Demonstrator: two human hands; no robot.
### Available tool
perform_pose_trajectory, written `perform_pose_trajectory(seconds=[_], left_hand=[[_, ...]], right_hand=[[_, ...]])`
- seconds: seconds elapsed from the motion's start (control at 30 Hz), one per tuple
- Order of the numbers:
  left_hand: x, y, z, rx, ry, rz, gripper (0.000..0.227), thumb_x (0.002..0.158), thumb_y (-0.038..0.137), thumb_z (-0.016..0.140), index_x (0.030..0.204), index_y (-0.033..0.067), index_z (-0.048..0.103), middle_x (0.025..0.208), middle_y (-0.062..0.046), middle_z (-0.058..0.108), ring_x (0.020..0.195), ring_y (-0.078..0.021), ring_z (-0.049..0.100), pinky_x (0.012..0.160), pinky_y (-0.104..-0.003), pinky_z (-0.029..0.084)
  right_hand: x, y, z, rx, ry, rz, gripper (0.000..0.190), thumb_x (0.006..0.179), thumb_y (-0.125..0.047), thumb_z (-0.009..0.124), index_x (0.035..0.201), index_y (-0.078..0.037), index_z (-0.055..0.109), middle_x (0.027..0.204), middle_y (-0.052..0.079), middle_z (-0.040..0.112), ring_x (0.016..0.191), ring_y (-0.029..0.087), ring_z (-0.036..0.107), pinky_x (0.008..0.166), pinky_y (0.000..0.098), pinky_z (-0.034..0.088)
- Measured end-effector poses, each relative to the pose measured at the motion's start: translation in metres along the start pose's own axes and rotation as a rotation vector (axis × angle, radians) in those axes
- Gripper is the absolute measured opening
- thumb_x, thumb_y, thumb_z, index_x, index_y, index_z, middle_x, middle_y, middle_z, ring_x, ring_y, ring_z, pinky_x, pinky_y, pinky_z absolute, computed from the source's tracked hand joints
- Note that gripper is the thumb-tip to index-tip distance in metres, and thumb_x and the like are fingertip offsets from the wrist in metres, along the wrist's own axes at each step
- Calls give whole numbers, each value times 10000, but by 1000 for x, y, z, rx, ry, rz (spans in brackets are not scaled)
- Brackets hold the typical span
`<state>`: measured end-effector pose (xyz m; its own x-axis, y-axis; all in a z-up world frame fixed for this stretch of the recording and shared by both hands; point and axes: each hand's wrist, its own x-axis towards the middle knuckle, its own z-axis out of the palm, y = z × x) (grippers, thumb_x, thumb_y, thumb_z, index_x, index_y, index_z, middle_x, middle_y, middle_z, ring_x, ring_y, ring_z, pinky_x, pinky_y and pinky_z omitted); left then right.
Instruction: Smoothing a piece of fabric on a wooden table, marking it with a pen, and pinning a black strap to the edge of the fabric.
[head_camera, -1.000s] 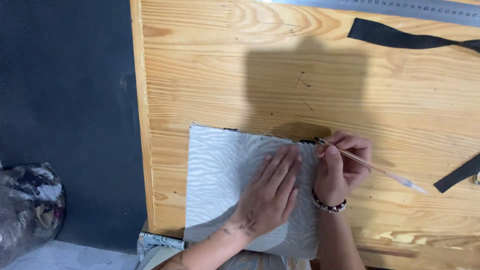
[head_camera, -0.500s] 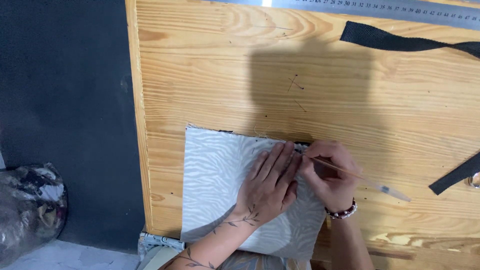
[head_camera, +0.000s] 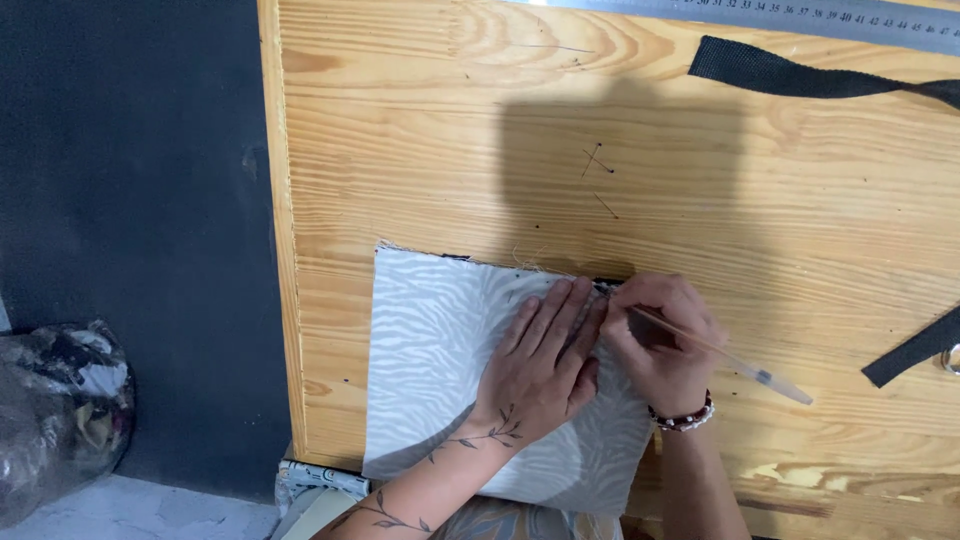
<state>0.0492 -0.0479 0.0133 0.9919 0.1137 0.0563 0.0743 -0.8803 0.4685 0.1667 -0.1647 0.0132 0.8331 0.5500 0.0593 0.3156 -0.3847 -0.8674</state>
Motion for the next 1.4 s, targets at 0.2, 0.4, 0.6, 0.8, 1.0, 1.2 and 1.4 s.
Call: perform_pose_trajectory(seconds=[0.2, 0.4, 0.6, 0.8, 1.0, 1.2, 1.4], left_hand=[[1, 0, -2, -23, 11, 3, 504, 1013, 226, 491, 1473, 23, 520, 1539, -182, 498, 1454, -317, 468, 1200, -466, 375], [-3, 5, 20, 31, 175, -50, 552, 960, 294, 537, 1480, 109, 531, 1586, -138, 458, 1469, -274, 448, 1215, -449, 328], [-3, 5, 20, 8, 195, -50, 532, 964, 283, 537, 1461, 95, 552, 1575, -148, 471, 1458, -286, 459, 1209, -455, 334], [-3, 5, 22, 31, 201, -48, 546, 960, 295, 533, 1470, 100, 543, 1581, -141, 466, 1456, -277, 465, 1209, -448, 335], [-3, 5, 21, 41, 210, -44, 580, 979, 295, 493, 1536, 136, 474, 1583, -120, 469, 1458, -269, 468, 1207, -445, 349], [-4, 0, 15, -24, 288, 10, 533, 985, 263, 537, 1489, 92, 526, 1534, -142, 508, 1399, -318, 522, 1157, -477, 428], [-15, -12, 21, -164, 337, 23, 233, 957, 263, 561, 1127, 175, 693, 1035, 8, 521, 990, -224, 589, 938, -428, 531]], right_hand=[[2, -4, 0, 17, 14, -16, 68, 903, -14, 689, 868, -65, 658, 891, 69, 681, 837, 205, 658, 805, 321, 534], [2, 4, 2, 62, 62, -16, 115, 855, 15, 733, 864, -97, 705, 840, 102, 698, 811, 308, 718, 731, 365, 554], [3, 6, 1, 120, 69, -22, 77, 868, -37, 756, 847, -100, 717, 828, 74, 696, 779, 268, 710, 717, 347, 560], [4, 4, 1, 123, 65, -23, 117, 820, 34, 761, 815, -69, 705, 812, 106, 694, 772, 298, 711, 711, 366, 559], [-6, 17, 6, 442, 280, 140, 98, 952, 30, 693, 969, 27, 596, 935, 199, 635, 773, 225, 682, 737, 358, 576], [-20, 10, -28, 316, 499, 120, 212, 1119, -6, 543, 1271, 37, 401, 1090, 224, 604, 971, 254, 656, 925, 370, 554], [-53, 42, -80, -386, 210, 366, 171, 1083, -147, 734, 1113, -38, 606, 852, 151, 681, 774, 375, 688, 658, 456, 543]])
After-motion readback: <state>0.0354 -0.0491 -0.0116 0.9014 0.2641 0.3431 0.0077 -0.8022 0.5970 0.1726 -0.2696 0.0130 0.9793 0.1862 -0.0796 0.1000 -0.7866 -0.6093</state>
